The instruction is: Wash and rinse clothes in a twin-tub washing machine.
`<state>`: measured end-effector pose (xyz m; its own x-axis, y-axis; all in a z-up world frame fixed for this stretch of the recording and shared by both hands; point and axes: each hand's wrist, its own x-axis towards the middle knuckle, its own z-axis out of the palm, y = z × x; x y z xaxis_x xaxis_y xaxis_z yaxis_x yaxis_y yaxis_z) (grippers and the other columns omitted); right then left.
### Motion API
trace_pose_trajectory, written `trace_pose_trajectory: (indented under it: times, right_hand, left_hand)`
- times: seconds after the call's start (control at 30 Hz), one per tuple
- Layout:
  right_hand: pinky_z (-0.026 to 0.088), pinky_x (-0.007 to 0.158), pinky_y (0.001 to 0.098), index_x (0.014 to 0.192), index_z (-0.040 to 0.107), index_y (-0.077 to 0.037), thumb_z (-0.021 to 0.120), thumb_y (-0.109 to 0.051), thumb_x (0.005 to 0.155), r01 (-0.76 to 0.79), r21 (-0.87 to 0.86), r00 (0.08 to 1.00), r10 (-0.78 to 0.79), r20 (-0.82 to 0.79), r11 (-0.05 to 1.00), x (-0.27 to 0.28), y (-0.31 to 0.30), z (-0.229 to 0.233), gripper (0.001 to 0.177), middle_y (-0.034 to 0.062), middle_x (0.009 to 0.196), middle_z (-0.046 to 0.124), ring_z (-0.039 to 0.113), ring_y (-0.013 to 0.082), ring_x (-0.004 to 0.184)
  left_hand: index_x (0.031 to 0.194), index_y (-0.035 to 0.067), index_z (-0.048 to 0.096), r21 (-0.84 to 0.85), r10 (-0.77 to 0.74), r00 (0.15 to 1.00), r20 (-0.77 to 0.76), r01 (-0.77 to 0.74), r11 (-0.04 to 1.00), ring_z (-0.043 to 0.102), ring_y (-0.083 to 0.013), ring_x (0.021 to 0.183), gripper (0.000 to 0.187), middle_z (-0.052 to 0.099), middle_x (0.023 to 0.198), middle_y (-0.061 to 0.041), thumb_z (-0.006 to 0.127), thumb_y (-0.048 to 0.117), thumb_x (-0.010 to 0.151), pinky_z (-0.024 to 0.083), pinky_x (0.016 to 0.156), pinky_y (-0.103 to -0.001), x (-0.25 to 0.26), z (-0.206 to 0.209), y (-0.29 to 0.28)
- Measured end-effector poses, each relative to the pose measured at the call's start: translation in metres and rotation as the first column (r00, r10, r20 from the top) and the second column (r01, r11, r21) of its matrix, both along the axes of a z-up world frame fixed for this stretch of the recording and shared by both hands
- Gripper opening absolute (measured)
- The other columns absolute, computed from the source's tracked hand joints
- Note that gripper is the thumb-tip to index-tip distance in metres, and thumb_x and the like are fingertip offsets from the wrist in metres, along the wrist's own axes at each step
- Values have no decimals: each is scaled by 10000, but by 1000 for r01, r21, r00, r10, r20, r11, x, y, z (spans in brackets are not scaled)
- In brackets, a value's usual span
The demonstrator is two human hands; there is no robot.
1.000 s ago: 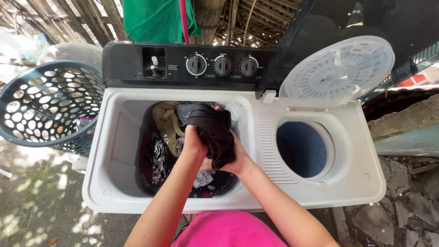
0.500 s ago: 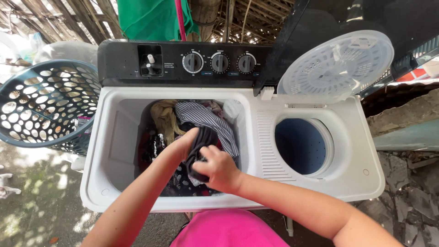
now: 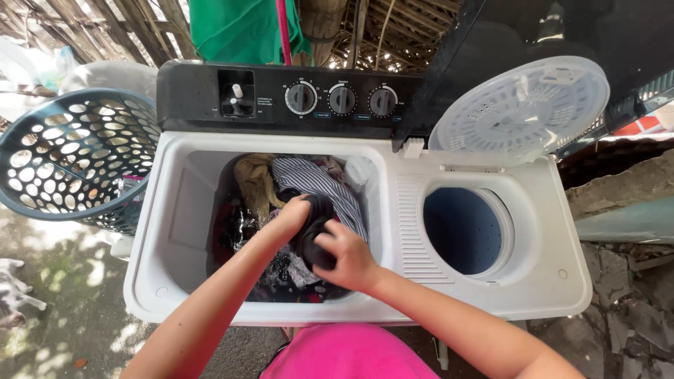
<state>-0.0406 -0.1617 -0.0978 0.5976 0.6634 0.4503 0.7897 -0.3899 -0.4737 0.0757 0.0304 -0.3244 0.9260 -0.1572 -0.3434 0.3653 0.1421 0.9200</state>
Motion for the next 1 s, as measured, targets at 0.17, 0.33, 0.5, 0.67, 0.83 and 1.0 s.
trace_pose_trajectory:
  times: [0.17, 0.33, 0.5, 0.67, 0.83, 1.0]
  right_hand:
    - [558, 852, 336, 1102, 638, -31, 866, -292, 753, 490, 200, 760, -303, -575, 849, 16, -40, -27, 491, 145, 1091, 669, 677, 252, 960]
    - [542, 877, 286, 1188, 621, -14, 819, -317, 809, 822, 252, 453, -316, -834, 511, 44, -105, -16, 524, 77, 1082, 712, 686, 153, 962]
    - [541, 872, 281, 1158, 707, 9, 733, -226, 922, 873, 395, 470, -277, -838, 287, 60, -196, 25, 334, 55, 1090, 732, 681, 137, 960]
    - [520, 928, 273, 1241, 647, 4, 717, -153, 986, 788, 512, 615, -440, -654, 341, 74, -291, 61, 308, 38, 1157, 687, 645, 128, 1032]
    - [492, 995, 265, 1284, 617, -5, 686, -123, 1034, 716, 461, 695, -474, -541, 524, 70, -333, 109, 285, 21, 1192, 664, 613, 112, 1092]
    - [505, 949, 282, 1257, 661, 12, 687, -133, 960, 532, 154, 743, -372, -557, 833, 67, -341, 130, 332, 38, 1138, 725, 633, 104, 1044]
  left_hand:
    - [1356, 94, 593, 263, -25, 979, -200, 78, 962, 690, -253, 987, 459, 707, 1190, -145, 523, 258, 932, 579, 780, -375, -26, 170, -8]
    - [1493, 207, 454, 229, -3, 979, -202, 51, 972, 682, -235, 1046, 580, 633, 1305, -101, 559, 289, 928, 624, 716, -410, -24, 207, -41]
    - [1443, 81, 566, 51, -158, 962, 222, 150, 987, 697, -214, 1063, 607, 723, 1237, -154, 754, 184, 875, 575, 854, -327, -17, 244, -103]
    - [1454, 115, 462, 198, -433, 824, 366, 386, 901, 677, -205, 1063, 854, 665, 1204, -137, 850, 134, 693, 558, 907, -318, -6, 274, -178]
    - [1503, 53, 392, -44, -585, 665, 464, 677, 734, 585, -238, 1236, 973, 591, 1339, -171, 909, 141, 683, 461, 1059, -351, 14, 254, -265]
    - [1287, -26, 719, 532, -705, 661, 258, 512, 675, 671, -289, 1219, 775, 720, 1290, -203, 820, 534, 761, 503, 1060, -341, 29, 233, -321]
